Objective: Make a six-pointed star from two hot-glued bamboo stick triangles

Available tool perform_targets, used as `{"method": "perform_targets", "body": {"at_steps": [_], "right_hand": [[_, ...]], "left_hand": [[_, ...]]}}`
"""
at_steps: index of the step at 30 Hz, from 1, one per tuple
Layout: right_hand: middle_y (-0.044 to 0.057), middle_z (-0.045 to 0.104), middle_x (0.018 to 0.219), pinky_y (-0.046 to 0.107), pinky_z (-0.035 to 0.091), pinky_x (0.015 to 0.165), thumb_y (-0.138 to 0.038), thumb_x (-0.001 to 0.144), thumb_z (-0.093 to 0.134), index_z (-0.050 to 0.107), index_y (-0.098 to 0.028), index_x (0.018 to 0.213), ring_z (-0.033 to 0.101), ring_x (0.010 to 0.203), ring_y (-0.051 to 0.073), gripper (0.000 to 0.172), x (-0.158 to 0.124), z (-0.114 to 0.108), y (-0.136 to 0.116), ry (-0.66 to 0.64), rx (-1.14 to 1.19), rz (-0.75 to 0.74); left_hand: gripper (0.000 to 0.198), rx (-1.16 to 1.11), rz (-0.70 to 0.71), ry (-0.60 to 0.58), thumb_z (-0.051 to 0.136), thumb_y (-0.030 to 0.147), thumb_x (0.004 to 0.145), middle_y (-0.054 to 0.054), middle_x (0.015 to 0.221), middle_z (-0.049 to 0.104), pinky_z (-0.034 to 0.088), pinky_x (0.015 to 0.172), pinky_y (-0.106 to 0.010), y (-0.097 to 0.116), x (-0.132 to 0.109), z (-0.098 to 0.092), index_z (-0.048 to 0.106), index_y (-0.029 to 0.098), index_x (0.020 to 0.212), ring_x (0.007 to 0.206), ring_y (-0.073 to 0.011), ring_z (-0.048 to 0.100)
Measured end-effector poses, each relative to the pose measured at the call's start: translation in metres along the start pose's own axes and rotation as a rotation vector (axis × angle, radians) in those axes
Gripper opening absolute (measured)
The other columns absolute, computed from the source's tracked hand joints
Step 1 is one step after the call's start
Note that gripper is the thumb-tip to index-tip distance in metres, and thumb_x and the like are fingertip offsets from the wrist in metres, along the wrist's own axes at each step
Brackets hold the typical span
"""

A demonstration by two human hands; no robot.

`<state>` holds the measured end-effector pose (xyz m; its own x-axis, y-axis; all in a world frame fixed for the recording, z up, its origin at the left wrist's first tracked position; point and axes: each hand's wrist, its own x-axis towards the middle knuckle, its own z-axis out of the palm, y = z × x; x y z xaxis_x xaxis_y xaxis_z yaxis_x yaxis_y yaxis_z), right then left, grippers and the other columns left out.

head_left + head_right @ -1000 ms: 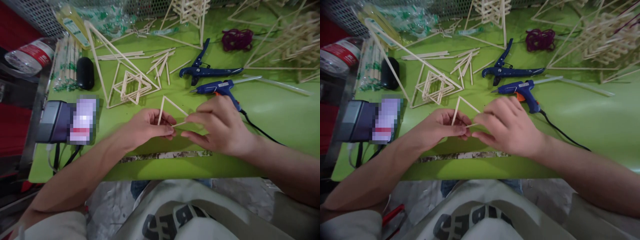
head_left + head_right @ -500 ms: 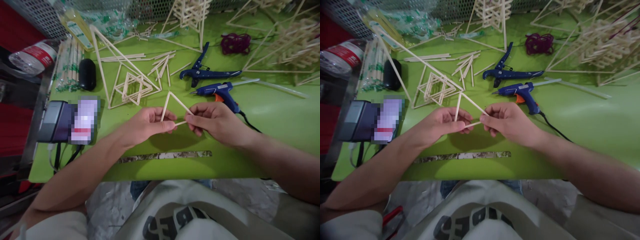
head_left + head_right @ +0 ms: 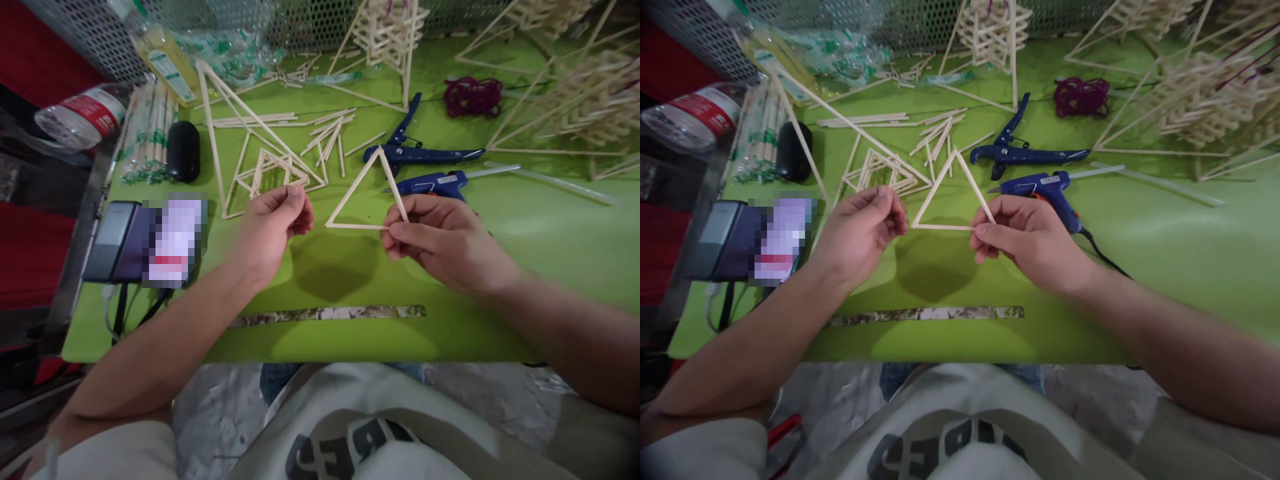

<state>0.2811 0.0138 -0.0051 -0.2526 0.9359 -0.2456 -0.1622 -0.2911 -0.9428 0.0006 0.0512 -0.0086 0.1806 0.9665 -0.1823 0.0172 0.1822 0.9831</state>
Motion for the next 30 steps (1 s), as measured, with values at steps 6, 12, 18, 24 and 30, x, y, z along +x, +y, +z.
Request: {"method": "perform_targets", "body": {"at_steps": [6, 12, 18, 24, 30], "right_hand": [[0.002, 0.082, 0.083, 0.032, 0.062, 0.064, -0.040, 0.087, 0.108, 0.081, -0.024, 0.095, 0.077, 0.069, 0.017, 0.033, -0.002, 0.001, 0.001, 0.048, 0.038, -0.057], [0.001, 0.084, 0.089, 0.035, 0.070, 0.071, -0.043, 0.094, 0.104, 0.083, -0.026, 0.101, 0.079, 0.073, 0.018, 0.028, -0.006, 0.000, 0.010, 0.045, 0.002, -0.155], [0.004, 0.086, 0.091, 0.040, 0.076, 0.080, -0.040, 0.097, 0.102, 0.084, -0.026, 0.099, 0.084, 0.078, 0.021, 0.022, -0.012, 0.011, 0.009, 0.000, -0.031, -0.182], [0.004, 0.086, 0.091, 0.042, 0.077, 0.079, -0.047, 0.093, 0.105, 0.083, -0.027, 0.099, 0.085, 0.079, 0.023, 0.030, -0.013, 0.015, 0.003, -0.002, -0.079, -0.176], [0.003, 0.085, 0.092, 0.042, 0.076, 0.080, -0.042, 0.090, 0.108, 0.079, -0.027, 0.107, 0.084, 0.079, 0.022, 0.036, -0.015, 0.016, 0.000, -0.001, -0.061, -0.179]], "left_hand": [[0.017, 0.003, 0.118, -0.086, 0.089, 0.027, 0.097, -0.006, 0.106, 0.086, 0.070, 0.095, -0.038, 0.006, -0.013, 0.008, 0.085, 0.023, 0.113, 0.098, -0.0206, 0.082], [0.034, -0.056, 0.083, -0.197, 0.101, 0.040, 0.092, -0.007, 0.106, 0.089, 0.071, 0.093, -0.036, 0.005, -0.021, 0.017, 0.088, 0.022, 0.117, 0.099, -0.0220, 0.085], [0.032, -0.093, 0.095, -0.171, 0.106, 0.045, 0.091, -0.004, 0.097, 0.089, 0.070, 0.080, -0.031, 0.000, -0.028, 0.023, 0.092, 0.024, 0.111, 0.087, -0.0182, 0.085], [0.036, -0.034, 0.166, -0.119, 0.105, 0.054, 0.091, -0.005, 0.095, 0.089, 0.073, 0.084, -0.035, 0.003, -0.036, 0.030, 0.091, 0.024, 0.104, 0.086, -0.0201, 0.086], [0.024, 0.014, 0.211, -0.008, 0.100, 0.046, 0.098, -0.002, 0.094, 0.090, 0.074, 0.082, -0.035, 0.002, -0.041, 0.027, 0.091, 0.027, 0.109, 0.083, -0.0191, 0.087]]}}
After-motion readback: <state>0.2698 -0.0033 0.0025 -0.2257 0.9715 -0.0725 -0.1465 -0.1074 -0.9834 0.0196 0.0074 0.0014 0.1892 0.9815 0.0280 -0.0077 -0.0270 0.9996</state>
